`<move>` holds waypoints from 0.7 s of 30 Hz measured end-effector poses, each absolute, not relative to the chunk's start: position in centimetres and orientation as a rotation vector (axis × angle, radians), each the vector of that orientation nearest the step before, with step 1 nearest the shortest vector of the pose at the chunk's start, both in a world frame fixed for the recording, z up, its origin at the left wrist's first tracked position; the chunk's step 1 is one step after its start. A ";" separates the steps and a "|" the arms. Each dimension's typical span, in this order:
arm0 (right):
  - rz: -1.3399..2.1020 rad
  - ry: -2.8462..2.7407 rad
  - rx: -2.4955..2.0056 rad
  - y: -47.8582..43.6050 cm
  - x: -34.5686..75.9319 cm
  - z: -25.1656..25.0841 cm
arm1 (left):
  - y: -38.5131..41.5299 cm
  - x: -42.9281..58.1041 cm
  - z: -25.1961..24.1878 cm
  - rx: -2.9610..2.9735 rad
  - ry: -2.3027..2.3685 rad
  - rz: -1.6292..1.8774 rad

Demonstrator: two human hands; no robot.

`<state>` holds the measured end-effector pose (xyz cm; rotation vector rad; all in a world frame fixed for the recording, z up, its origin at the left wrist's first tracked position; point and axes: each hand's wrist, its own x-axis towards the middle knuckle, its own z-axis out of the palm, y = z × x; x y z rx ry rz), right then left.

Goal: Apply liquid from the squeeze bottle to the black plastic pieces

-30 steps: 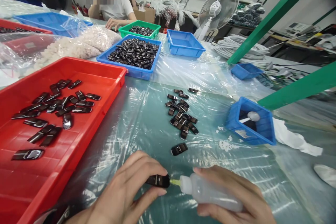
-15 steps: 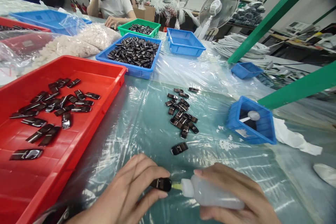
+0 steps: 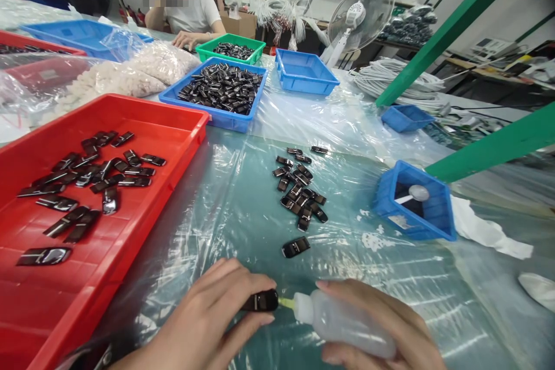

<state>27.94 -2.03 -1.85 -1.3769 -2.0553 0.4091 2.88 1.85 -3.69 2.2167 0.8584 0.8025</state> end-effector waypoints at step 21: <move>0.494 -2.096 -1.211 -1.2 28.6 -2.1 | 1.9 2.9 -3.8 2.281 0.821 0.741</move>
